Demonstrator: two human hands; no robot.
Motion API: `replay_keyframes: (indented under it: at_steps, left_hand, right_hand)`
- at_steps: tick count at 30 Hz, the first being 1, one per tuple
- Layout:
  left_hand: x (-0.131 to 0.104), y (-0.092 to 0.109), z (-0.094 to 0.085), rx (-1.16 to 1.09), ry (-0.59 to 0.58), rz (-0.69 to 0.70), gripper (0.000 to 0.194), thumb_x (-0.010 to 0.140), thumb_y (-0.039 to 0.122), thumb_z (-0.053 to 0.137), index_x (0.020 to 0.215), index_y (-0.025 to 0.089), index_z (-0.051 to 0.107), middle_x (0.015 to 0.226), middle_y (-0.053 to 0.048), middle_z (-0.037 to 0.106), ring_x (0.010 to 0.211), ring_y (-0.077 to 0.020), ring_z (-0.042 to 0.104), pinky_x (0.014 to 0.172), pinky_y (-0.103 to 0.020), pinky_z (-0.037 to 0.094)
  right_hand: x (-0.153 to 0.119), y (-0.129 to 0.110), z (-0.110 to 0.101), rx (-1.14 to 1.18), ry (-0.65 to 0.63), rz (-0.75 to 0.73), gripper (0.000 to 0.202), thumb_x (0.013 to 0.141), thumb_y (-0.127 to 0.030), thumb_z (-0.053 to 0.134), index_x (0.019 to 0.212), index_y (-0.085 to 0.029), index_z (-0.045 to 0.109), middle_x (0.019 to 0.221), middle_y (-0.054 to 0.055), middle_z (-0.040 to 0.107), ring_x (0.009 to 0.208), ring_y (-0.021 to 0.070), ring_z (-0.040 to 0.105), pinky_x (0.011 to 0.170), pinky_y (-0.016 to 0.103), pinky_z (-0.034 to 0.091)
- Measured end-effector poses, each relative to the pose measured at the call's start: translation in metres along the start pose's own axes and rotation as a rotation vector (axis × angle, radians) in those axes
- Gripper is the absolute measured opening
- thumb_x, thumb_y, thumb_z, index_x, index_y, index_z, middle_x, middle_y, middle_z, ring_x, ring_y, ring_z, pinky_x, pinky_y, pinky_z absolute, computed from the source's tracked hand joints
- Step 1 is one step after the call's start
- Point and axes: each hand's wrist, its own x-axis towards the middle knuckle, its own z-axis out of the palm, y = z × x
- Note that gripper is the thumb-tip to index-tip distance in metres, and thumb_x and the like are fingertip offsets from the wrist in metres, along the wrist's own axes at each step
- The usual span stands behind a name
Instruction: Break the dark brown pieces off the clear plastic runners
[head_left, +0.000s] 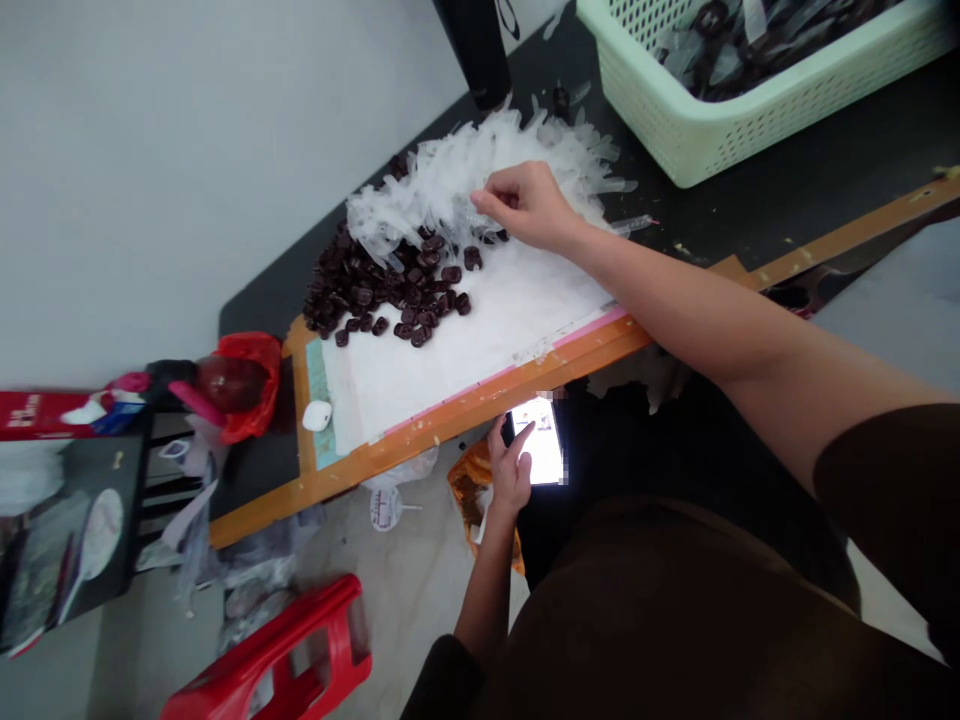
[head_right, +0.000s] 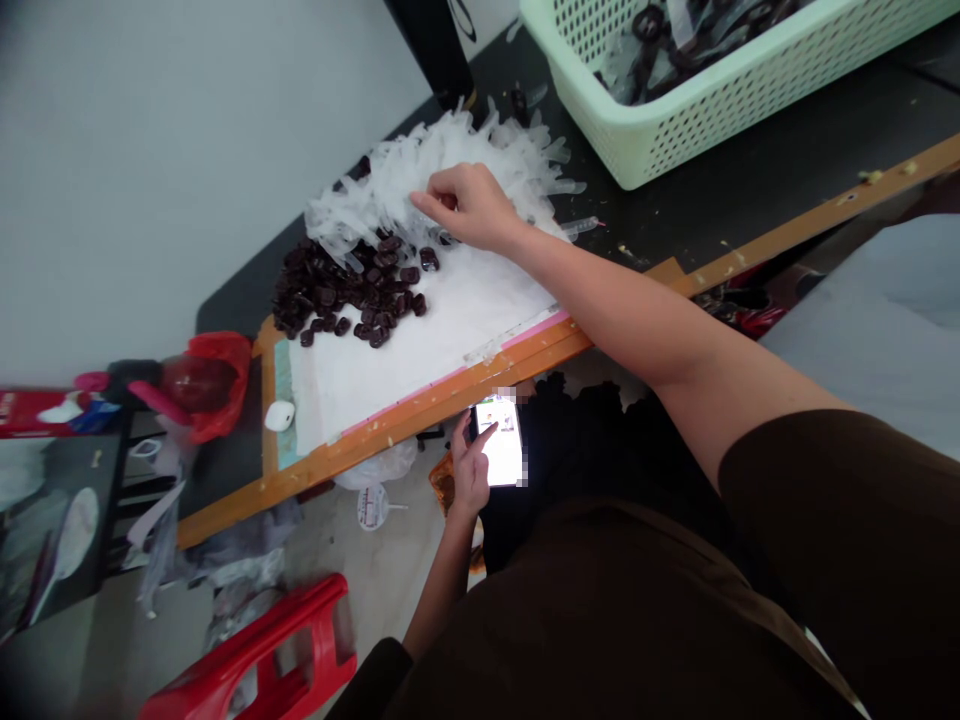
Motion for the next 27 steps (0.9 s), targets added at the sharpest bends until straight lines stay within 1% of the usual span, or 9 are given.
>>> replay_keyframes:
  at_steps: [3,6,8,10,12,14,17,21,27]
  left_hand:
    - [-0.0033,-0.0017,-0.0015,-0.03,0.032,0.042,0.047,0.096,0.045,0.031,0.106,0.024,0.072,0.144,-0.009,0.041,0.13,-0.0283,0.042,0.106,-0.051,0.036]
    - [-0.0066,-0.0031,-0.0029,-0.045,0.082,0.093,0.045,0.095,0.043,0.035,0.089,0.022,0.075,0.138,-0.009,0.049,0.122,-0.0272,0.049,0.102,-0.048,0.04]
    - [-0.007,-0.0035,-0.0025,-0.035,0.107,0.104,0.046,0.095,0.044,0.034,0.095,0.022,0.074,0.138,-0.01,0.048,0.123,-0.0272,0.048,0.103,-0.048,0.039]
    - [-0.0059,-0.0038,-0.0008,-0.028,0.111,0.078,0.047,0.095,0.047,0.032,0.108,0.022,0.071,0.14,-0.011,0.045,0.127,-0.0275,0.045,0.106,-0.049,0.037]
    - [-0.0043,-0.0046,0.0016,-0.026,0.108,0.023,0.049,0.096,0.047,0.031,0.118,0.022,0.066,0.142,-0.012,0.04,0.131,-0.0272,0.041,0.107,-0.048,0.036]
    - [-0.0034,-0.0059,0.0038,-0.023,0.11,-0.028,0.048,0.096,0.046,0.03,0.122,0.022,0.063,0.143,-0.012,0.038,0.133,-0.0266,0.039,0.109,-0.047,0.035]
    - [-0.0045,-0.008,0.0048,-0.025,0.123,-0.033,0.046,0.097,0.043,0.031,0.116,0.021,0.067,0.142,-0.012,0.039,0.132,-0.0267,0.041,0.108,-0.047,0.036]
    - [-0.007,-0.0081,0.0029,-0.029,0.153,0.031,0.046,0.096,0.041,0.033,0.1,0.02,0.073,0.138,-0.011,0.045,0.128,-0.0256,0.045,0.106,-0.046,0.038]
    - [-0.0049,-0.0065,0.004,0.013,0.14,-0.003,0.046,0.097,0.04,0.03,0.112,0.022,0.069,0.14,-0.011,0.042,0.13,-0.0254,0.042,0.108,-0.047,0.037]
  right_hand:
    - [0.0012,0.0001,0.0002,-0.013,-0.002,0.047,0.035,0.069,-0.061,0.056,0.047,-0.035,0.049,0.049,0.003,0.051,0.063,0.0249,0.045,0.063,0.038,0.027]
    - [0.002,0.0026,0.0011,-0.034,0.0,0.004,0.037,0.073,-0.061,0.051,0.049,-0.033,0.049,0.051,0.002,0.05,0.061,0.0231,0.044,0.062,0.038,0.027]
    - [0.002,0.0041,0.0016,-0.039,0.009,-0.041,0.039,0.077,-0.061,0.046,0.051,-0.032,0.05,0.054,0.002,0.05,0.058,0.0219,0.042,0.062,0.037,0.027]
    - [0.002,0.0047,0.0017,-0.039,0.013,-0.044,0.039,0.077,-0.061,0.045,0.051,-0.032,0.049,0.054,0.003,0.05,0.058,0.022,0.042,0.062,0.038,0.027]
    - [0.0021,0.0041,0.0014,-0.034,0.0,-0.003,0.037,0.073,-0.062,0.049,0.049,-0.035,0.049,0.051,0.003,0.05,0.06,0.0233,0.042,0.063,0.038,0.026]
    - [0.0025,0.0031,0.0011,-0.025,-0.01,0.046,0.033,0.068,-0.062,0.054,0.048,-0.036,0.049,0.047,0.003,0.049,0.062,0.0246,0.043,0.063,0.038,0.025]
    - [0.003,0.0022,0.0011,-0.006,-0.013,0.078,0.031,0.063,-0.061,0.057,0.046,-0.037,0.047,0.043,0.003,0.047,0.064,0.0261,0.045,0.063,0.038,0.025]
    - [0.0032,0.0023,0.0015,-0.006,0.003,0.049,0.034,0.066,-0.062,0.054,0.046,-0.036,0.047,0.046,0.003,0.048,0.063,0.0255,0.045,0.063,0.039,0.026]
    - [0.0016,0.0031,0.0008,-0.079,0.001,-0.005,0.039,0.076,-0.063,0.048,0.05,-0.034,0.048,0.051,0.002,0.049,0.061,0.023,0.043,0.062,0.038,0.029]
